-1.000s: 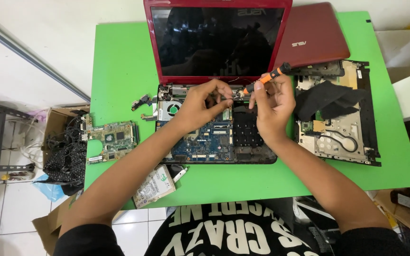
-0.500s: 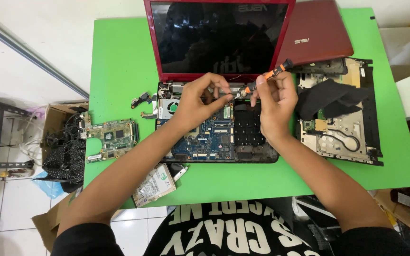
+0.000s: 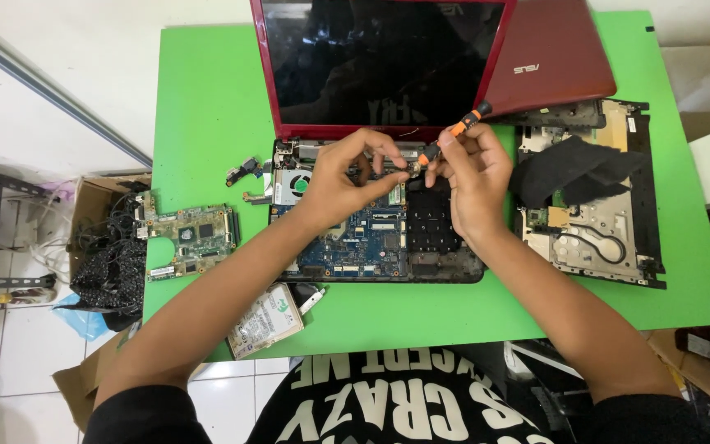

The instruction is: Disassembling a red Toshiba laptop by removing the keyboard and internal components using a screwdriver.

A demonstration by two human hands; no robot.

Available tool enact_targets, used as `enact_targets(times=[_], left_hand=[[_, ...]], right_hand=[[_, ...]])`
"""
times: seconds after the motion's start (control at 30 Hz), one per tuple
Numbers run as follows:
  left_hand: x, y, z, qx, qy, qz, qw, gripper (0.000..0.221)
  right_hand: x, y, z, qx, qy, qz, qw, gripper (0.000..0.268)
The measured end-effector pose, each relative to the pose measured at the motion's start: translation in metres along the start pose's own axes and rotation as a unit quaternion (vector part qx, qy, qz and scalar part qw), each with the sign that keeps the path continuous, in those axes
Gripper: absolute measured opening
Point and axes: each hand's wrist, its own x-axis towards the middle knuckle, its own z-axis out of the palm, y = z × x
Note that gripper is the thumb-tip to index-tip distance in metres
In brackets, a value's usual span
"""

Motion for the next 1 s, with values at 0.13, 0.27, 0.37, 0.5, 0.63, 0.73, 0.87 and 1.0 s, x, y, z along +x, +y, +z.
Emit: enact_targets(times=[0.13,0.27,0.37,0.5,0.63,0.73,0.87,1.0], left_hand=[[0.0003,-0.0008,0.0002,0.015,-0.003,0.01,1.0,0.029],[-0.0005,-0.0004,0.0002,0.02,-0.008,0.013,1.0,0.03],[-0.0006,0.0003,-0.0008,0.02,-0.011,0.009,1.0,0.03],[-0.0016,-0.0016,-0.0011,0.01,-0.01,0.002,1.0,0.032],[-0.0013,-0.0011,-0.0015,0.013,-0.01,0.003,1.0,0.033],[0.0003,-0.0008,-0.0016,0.016,-0.01,0.005,1.0,0.032],[-0.0012,-0.0021,-0.0002,0.015,-0.003,0.007,1.0,0.032],[0.0014,0.0022,-0.0001,0.002,0.014,-0.001,1.0,0.035]], right_hand=[[0.0015,0.0017,-0.002,0.001,0.001,0.013,1.0,0.01],[0.0027,0.0047,-0.0054,0.017,0.005,0.03,0.999,0.01],[0.0024,0.0046,-0.005,0.024,0.003,0.04,0.999,0.011],[0.0018,0.0005,-0.0032,0.031,-0.006,0.053,0.998,0.012],[0.002,0.0003,-0.0031,0.03,-0.013,0.053,0.998,0.012],[0.0033,0.0012,-0.003,0.036,-0.008,0.053,0.998,0.013],[0.0023,0.0024,-0.0045,0.038,0.0,0.052,0.998,0.013],[0.0055,0.0085,-0.0076,0.036,0.009,0.046,0.998,0.012]])
